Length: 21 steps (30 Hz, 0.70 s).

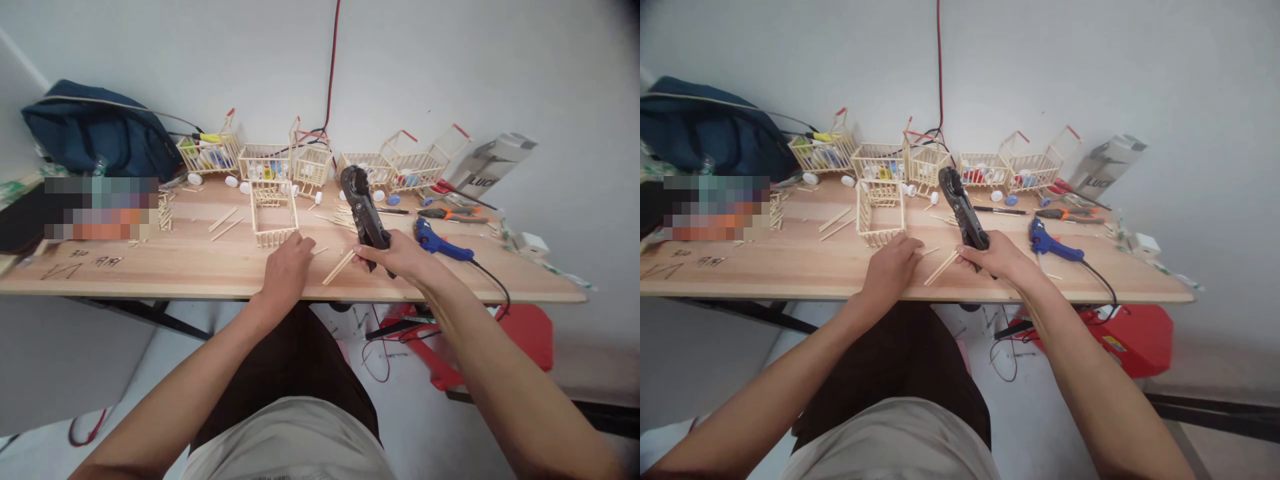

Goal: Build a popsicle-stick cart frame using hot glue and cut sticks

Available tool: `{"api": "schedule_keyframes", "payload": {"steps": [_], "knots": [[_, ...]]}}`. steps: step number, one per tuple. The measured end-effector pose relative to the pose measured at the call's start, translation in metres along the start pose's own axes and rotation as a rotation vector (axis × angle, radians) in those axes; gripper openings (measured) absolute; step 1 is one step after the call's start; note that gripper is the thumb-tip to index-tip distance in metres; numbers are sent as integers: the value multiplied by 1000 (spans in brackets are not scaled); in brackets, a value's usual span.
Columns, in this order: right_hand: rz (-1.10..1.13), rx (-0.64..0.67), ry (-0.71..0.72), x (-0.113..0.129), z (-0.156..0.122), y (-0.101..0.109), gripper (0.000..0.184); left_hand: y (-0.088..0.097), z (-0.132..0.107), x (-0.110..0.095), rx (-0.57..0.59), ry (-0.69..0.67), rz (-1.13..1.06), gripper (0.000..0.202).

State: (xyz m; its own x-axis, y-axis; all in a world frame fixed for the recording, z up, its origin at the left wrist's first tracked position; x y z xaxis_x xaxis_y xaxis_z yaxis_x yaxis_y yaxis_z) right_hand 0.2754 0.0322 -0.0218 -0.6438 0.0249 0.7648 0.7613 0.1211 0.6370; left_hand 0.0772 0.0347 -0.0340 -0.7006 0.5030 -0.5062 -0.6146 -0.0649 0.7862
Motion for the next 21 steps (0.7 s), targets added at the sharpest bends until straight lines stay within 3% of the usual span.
{"api": "schedule_keyframes", "payload": {"steps": [3,8,10,14,21], "knots": [[-35,-7,-12,0,-1,0,15,11,-3,-3,-13,16,-318,20],[-50,-32,-13,7,-4,0,13,9,-17,-4,292,241,-812,32],[-17,-37,-18,8,-5,2,12,8,-24,-2,358,315,-929,33],[46,-4,2,10,-9,2,13,6,-33,1,390,374,-1046,31],[52,21,-5,15,-14,1,23,4,-38,-6,468,363,-1082,20]]}}
Point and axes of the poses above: each hand's wrist, its own z-axis towards the middle knuckle, its own y-axis out of the back of the hand, x = y × z, the point moved 5 cm from there along z, towards the middle knuckle, and after that the axes turned 9 degrees about -z, right-handed, at the moved point
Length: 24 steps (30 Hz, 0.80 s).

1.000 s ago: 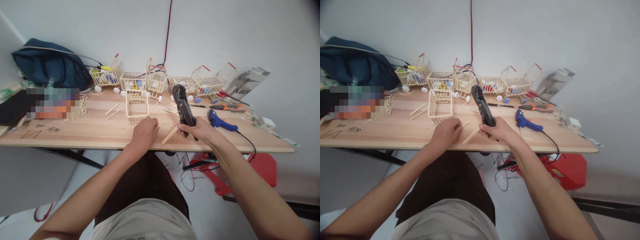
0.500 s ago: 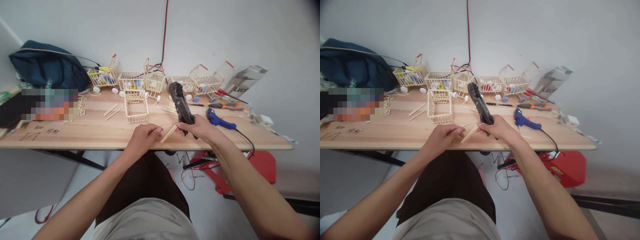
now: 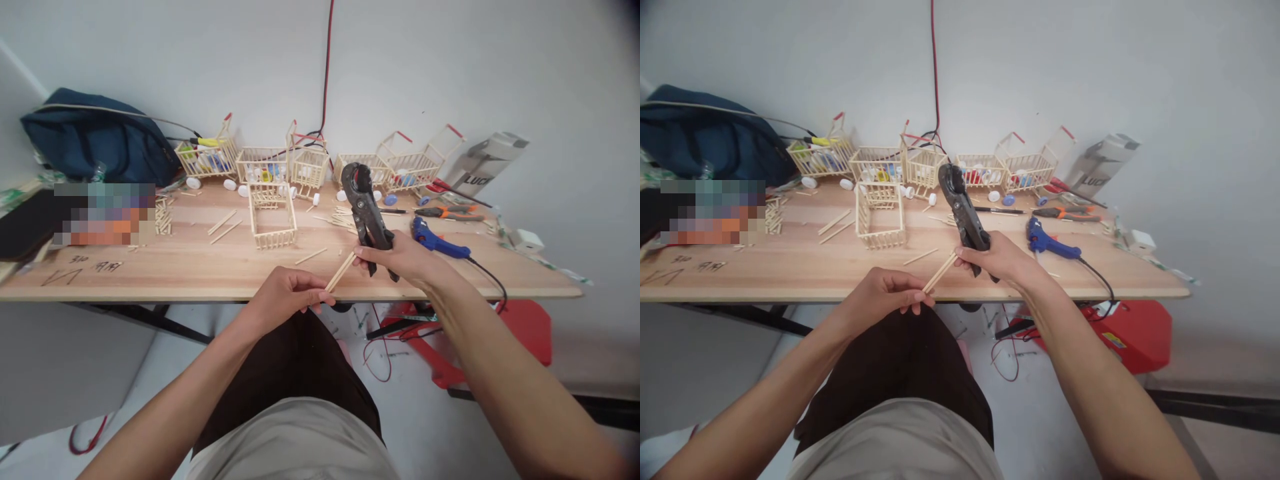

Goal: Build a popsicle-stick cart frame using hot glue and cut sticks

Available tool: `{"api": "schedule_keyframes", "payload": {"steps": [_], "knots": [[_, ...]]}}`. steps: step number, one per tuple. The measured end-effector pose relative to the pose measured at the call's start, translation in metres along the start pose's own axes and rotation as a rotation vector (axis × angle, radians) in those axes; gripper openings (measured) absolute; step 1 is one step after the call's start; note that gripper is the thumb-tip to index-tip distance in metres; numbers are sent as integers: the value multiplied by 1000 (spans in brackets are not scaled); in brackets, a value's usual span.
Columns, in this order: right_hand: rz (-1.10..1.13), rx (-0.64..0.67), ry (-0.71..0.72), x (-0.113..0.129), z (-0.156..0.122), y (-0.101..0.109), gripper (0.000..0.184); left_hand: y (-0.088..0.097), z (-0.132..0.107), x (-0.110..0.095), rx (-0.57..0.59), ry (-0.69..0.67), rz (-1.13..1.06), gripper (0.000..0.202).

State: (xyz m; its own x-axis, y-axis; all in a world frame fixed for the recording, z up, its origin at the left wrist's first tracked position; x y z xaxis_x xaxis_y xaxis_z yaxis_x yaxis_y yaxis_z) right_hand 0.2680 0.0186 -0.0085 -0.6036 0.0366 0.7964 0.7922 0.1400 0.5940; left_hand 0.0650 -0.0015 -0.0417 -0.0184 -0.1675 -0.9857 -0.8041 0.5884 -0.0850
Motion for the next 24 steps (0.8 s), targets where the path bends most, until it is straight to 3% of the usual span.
{"api": "schedule_keyframes", "payload": {"steps": [11,19,24], "knots": [[-30,-5,66,2,1,-2,25,-7,-2,8,-12,26,-118,22],[-54,-11,39,6,-6,-6,19,-9,-7,6,143,68,-192,36],[-67,-12,9,6,-8,-7,16,-9,-7,5,118,98,-252,39]]}}
Point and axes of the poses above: each hand's wrist, its own z-axis towards the middle knuckle, its own y-axis out of the back of the hand, x = y × z, the point moved 5 cm from there along z, towards the middle knuckle, and after that the axes turned 9 degrees about -z, right-handed, at the moved point
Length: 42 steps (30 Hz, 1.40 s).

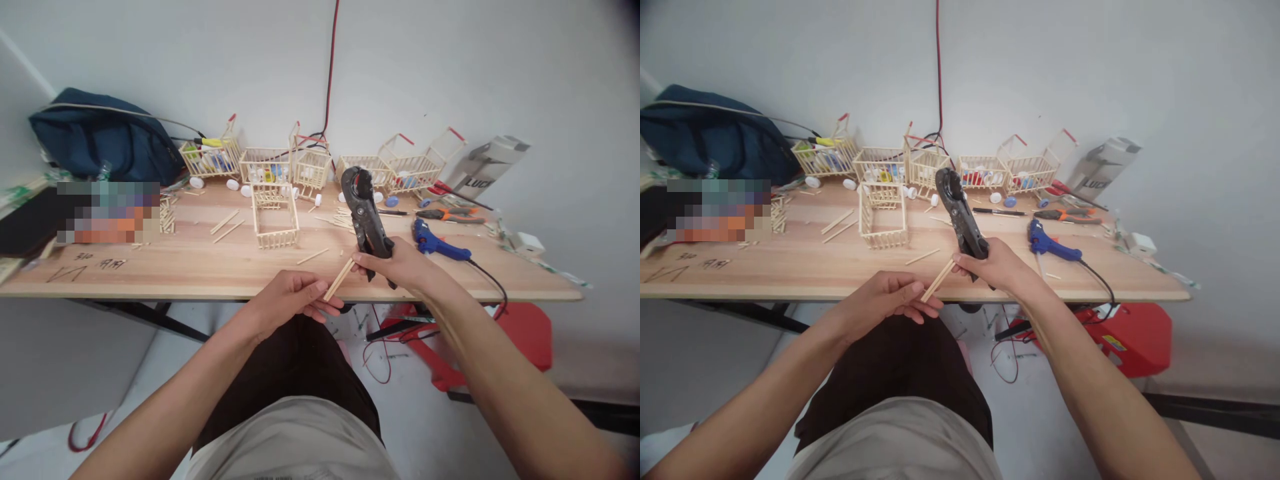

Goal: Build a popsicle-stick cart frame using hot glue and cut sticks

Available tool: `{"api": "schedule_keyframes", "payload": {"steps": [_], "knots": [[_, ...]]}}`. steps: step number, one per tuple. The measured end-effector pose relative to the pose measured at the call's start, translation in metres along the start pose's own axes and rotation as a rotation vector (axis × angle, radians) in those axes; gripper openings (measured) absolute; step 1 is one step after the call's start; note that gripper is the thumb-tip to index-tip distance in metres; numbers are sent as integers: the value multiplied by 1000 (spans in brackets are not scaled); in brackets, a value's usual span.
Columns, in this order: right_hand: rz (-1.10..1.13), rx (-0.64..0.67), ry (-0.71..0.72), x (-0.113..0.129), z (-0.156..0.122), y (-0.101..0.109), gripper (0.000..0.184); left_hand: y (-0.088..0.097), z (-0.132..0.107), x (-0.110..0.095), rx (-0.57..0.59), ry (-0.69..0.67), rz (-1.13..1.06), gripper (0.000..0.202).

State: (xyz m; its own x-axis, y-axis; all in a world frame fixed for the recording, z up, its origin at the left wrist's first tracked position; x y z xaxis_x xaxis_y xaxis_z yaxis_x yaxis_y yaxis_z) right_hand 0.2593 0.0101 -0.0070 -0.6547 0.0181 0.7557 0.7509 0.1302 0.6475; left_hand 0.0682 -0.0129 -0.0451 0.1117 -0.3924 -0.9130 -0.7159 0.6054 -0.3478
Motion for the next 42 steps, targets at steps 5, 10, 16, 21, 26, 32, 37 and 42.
{"api": "schedule_keyframes", "payload": {"steps": [5,10,16,21,26,32,37,42], "knots": [[-23,16,18,1,4,-5,16,-4,10,-4,-103,-18,95,25],[-58,-3,22,0,7,-7,20,-10,17,-5,-117,-30,162,17],[-94,-37,27,3,3,-9,22,-10,20,-9,-131,-84,178,16],[-165,-117,49,12,-4,-13,18,-11,30,-12,-185,-130,172,19],[-256,-221,89,17,-12,-18,14,-9,35,-12,-224,-219,285,24],[-209,-218,56,16,-16,-23,14,-9,29,-17,-252,-297,428,29],[-93,-110,27,10,-18,-18,27,-9,25,-24,-289,-325,412,24],[-104,32,55,0,-44,-11,50,-8,18,-30,-325,-324,339,24]]}}
Point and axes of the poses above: each hand's wrist, its own z-axis towards the middle knuckle, its own y-axis out of the back of the hand, x = y × z, the point moved 5 cm from there along z, towards the middle knuckle, and after that the axes turned 9 degrees about -z, right-handed, at the moved point
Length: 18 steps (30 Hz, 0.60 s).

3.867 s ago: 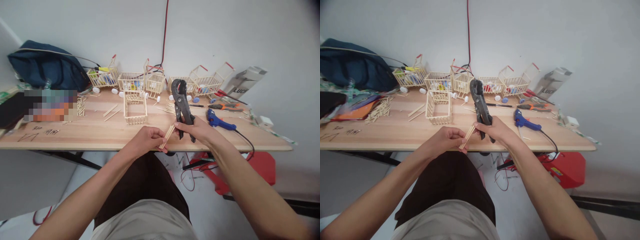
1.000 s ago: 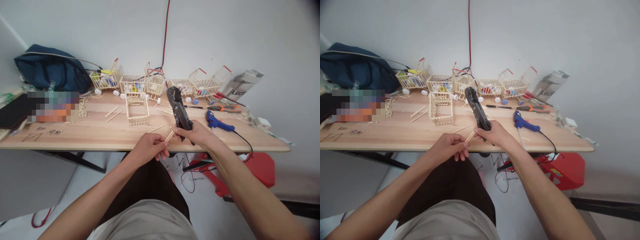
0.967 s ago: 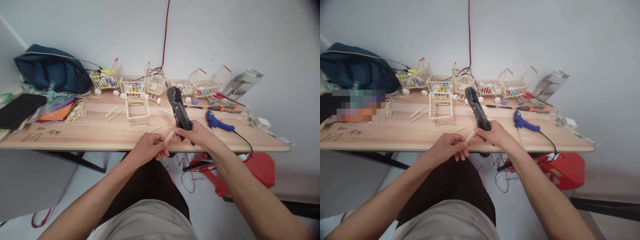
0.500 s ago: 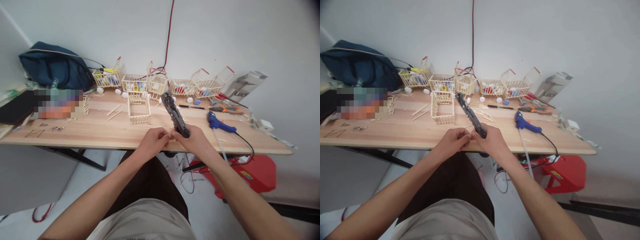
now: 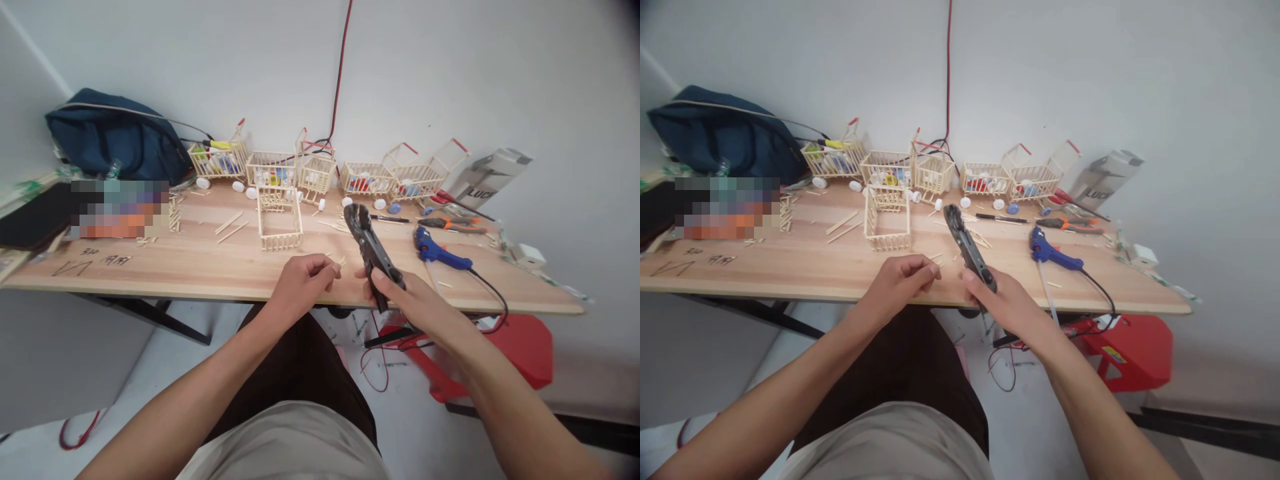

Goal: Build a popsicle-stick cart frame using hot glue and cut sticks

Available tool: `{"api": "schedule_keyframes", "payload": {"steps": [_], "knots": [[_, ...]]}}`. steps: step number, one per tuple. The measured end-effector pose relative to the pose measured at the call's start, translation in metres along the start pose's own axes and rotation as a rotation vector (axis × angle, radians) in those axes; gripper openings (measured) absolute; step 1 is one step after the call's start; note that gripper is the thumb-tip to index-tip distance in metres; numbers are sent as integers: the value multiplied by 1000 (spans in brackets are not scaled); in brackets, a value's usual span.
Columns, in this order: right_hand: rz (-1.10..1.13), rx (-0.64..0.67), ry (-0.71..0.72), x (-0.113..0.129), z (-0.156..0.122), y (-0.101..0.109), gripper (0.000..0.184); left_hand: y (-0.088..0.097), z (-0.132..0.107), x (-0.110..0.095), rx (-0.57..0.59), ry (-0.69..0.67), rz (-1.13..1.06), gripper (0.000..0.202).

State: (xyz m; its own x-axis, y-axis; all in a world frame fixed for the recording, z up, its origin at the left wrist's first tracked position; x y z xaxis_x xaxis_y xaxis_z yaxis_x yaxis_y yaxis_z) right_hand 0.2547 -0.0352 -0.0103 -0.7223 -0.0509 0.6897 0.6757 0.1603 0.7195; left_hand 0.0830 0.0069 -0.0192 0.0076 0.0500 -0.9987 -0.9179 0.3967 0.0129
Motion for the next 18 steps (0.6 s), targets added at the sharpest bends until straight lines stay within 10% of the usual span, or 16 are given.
{"api": "schedule_keyframes", "payload": {"steps": [18], "knots": [[90,122,-196,-18,-60,-23,60,-3,5,3,-28,11,-129,22]]}}
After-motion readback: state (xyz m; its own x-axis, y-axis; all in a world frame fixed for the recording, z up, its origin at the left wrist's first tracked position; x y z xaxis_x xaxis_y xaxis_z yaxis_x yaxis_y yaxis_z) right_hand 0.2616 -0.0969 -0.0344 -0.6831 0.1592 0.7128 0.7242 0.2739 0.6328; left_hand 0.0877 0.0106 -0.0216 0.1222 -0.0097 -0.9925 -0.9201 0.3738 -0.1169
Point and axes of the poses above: each hand's wrist, its own z-axis towards the middle knuckle, its own y-axis out of the back of the hand, x = y × z, the point moved 5 cm from there along z, towards the middle knuckle, and after that the axes turned 9 degrees about -z, right-handed, at the moved point
